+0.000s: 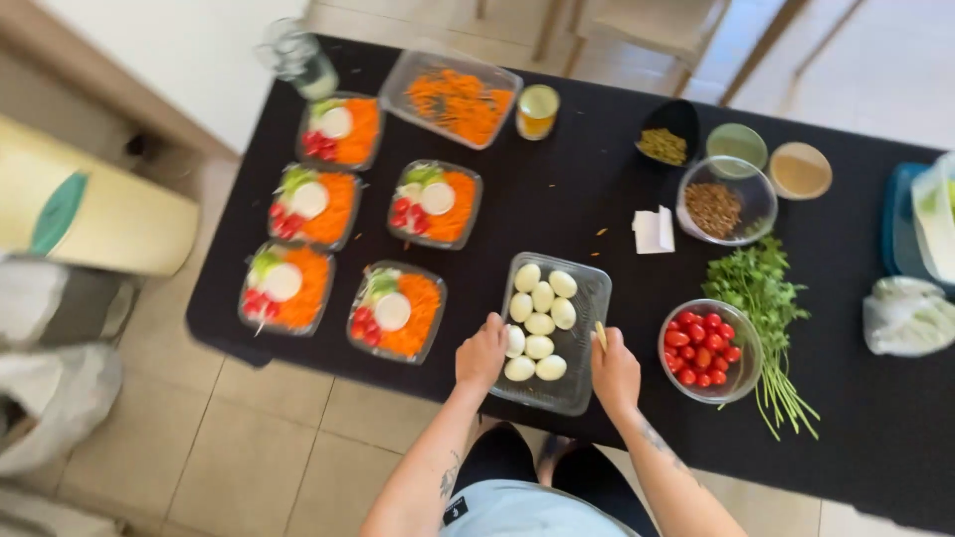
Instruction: The person peels hard-boiled eggs under running water in a kitchen sink, placing the shells in the basin. They then move to a table, cut the peeled eggs in half with a knife, and arrange them into meal prep containers alongside shredded carrots, cherry tomatoes, and other vegetables.
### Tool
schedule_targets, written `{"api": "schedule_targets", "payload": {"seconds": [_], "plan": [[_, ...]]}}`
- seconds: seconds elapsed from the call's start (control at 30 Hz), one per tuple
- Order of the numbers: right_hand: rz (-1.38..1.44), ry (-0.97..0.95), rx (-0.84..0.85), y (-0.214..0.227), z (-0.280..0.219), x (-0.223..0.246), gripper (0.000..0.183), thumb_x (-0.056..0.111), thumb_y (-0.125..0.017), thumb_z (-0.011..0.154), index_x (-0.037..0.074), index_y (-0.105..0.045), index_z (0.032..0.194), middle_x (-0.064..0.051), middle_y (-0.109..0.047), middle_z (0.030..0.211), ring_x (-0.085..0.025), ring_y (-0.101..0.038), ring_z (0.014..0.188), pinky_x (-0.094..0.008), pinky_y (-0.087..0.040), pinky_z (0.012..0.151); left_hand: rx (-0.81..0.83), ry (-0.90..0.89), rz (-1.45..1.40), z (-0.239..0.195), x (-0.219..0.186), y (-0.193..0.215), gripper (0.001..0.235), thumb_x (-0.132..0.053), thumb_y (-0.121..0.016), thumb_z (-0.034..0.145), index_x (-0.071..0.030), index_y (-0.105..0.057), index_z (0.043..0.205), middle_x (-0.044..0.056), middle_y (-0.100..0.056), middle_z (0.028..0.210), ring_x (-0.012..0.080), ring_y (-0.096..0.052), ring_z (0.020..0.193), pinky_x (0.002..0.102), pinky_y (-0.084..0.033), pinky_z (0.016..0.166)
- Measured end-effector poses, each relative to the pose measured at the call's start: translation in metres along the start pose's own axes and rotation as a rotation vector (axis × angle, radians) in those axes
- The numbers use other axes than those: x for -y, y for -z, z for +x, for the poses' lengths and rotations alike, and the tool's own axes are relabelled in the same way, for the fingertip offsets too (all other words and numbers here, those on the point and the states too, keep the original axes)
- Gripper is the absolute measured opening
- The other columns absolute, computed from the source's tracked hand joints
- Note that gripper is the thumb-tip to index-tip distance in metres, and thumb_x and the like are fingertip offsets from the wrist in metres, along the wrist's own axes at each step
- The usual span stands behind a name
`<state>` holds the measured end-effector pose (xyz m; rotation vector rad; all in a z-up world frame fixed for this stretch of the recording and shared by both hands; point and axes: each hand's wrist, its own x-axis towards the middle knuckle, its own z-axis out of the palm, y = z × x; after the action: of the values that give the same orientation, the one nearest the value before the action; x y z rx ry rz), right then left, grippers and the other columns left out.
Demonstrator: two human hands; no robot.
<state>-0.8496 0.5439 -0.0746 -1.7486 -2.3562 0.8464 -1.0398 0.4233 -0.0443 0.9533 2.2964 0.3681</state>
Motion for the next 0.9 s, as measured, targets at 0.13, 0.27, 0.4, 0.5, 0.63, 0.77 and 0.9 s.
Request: {"api": "schedule_targets", "payload": {"seconds": [0.13, 0.27, 0.4, 0.5, 0.63, 0.77, 0.9], "plan": [[0.005, -0.059, -0.001, 0.003, 0.017, 0.015, 0.019, 0.037, -0.046, 0.096, 0.019, -0.051, 0.096, -0.015, -0.063, 0.068, -0.037, -0.066, 0.074, -0.048, -0.052, 0.068, 0.08, -0.005, -0.013, 0.03, 0.003, 0.005, 0.029, -0.042, -0.029, 0.095, -0.018, -0.043, 0.103, 0.016, -0.062, 0.102, 0.0455, -0.063, 0.084, 0.051, -0.051, 0.076], [-0.043, -0.042, -0.056, 0.028, 0.006, 0.024, 0.024, 0.041, -0.048, 0.095, 0.02, -0.049, 0.107, -0.012, -0.065, 0.071, -0.036, -0.066, 0.075, -0.049, -0.052, 0.069, -0.144, -0.108, -0.023, 0.023, 0.003, 0.02, 0.032, -0.041, -0.044, 0.09, -0.02, -0.046, 0.114, 0.011, -0.057, 0.106, 0.0394, -0.061, 0.09, 0.048, -0.052, 0.076], [0.144, -0.094, -0.038, 0.074, -0.025, 0.039, 0.014, 0.031, -0.055, 0.093, 0.022, -0.054, 0.103, -0.007, -0.066, 0.069, -0.034, -0.065, 0.079, -0.044, -0.05, 0.074, -0.384, -0.463, 0.213, 0.009, -0.016, 0.023, 0.018, -0.027, -0.054, 0.084, -0.015, -0.058, 0.097, 0.004, -0.053, 0.09, 0.0257, -0.056, 0.077, 0.037, -0.049, 0.061], [0.185, -0.126, -0.022, 0.08, -0.039, 0.024, 0.01, 0.031, -0.059, 0.09, 0.024, -0.057, 0.097, -0.003, -0.066, 0.067, -0.03, -0.065, 0.076, -0.041, -0.051, 0.072, -0.279, -0.676, 0.376, -0.001, -0.029, -0.023, 0.026, -0.025, -0.057, 0.077, -0.02, -0.06, 0.102, -0.001, -0.055, 0.088, 0.0213, -0.055, 0.082, 0.033, -0.046, 0.064], [0.173, -0.133, -0.005, 0.078, -0.049, 0.003, 0.017, 0.034, -0.061, 0.088, 0.019, -0.06, 0.095, -0.016, -0.064, 0.071, -0.038, -0.063, 0.077, -0.047, -0.049, 0.071, -0.27, -0.648, 0.489, -0.01, -0.044, -0.054, 0.057, -0.027, -0.076, 0.061, -0.012, -0.055, 0.111, 0.002, -0.052, 0.094, 0.02, -0.051, 0.087, 0.033, -0.042, 0.073], [0.255, -0.156, 0.097, 0.08, -0.051, 0.005, 0.025, 0.04, -0.062, 0.086, 0.016, -0.056, 0.088, -0.018, -0.063, 0.072, -0.039, -0.063, 0.08, -0.047, -0.047, 0.072, -0.441, -0.7, 0.556, -0.007, -0.045, -0.076, 0.026, -0.018, -0.067, 0.073, -0.012, -0.056, 0.097, 0.002, -0.049, 0.083, 0.0196, -0.05, 0.081, 0.032, -0.037, 0.066], [0.308, -0.066, 0.202, 0.079, -0.042, 0.015, 0.023, 0.028, -0.068, 0.081, 0.012, -0.05, 0.085, -0.017, -0.067, 0.079, -0.038, -0.065, 0.084, -0.046, -0.049, 0.073, -0.501, -0.754, 0.566, -0.003, -0.04, -0.086, 0.004, -0.017, -0.053, 0.084, -0.018, -0.055, 0.088, 0.001, -0.05, 0.077, 0.0197, -0.051, 0.078, 0.034, -0.039, 0.068]]}}
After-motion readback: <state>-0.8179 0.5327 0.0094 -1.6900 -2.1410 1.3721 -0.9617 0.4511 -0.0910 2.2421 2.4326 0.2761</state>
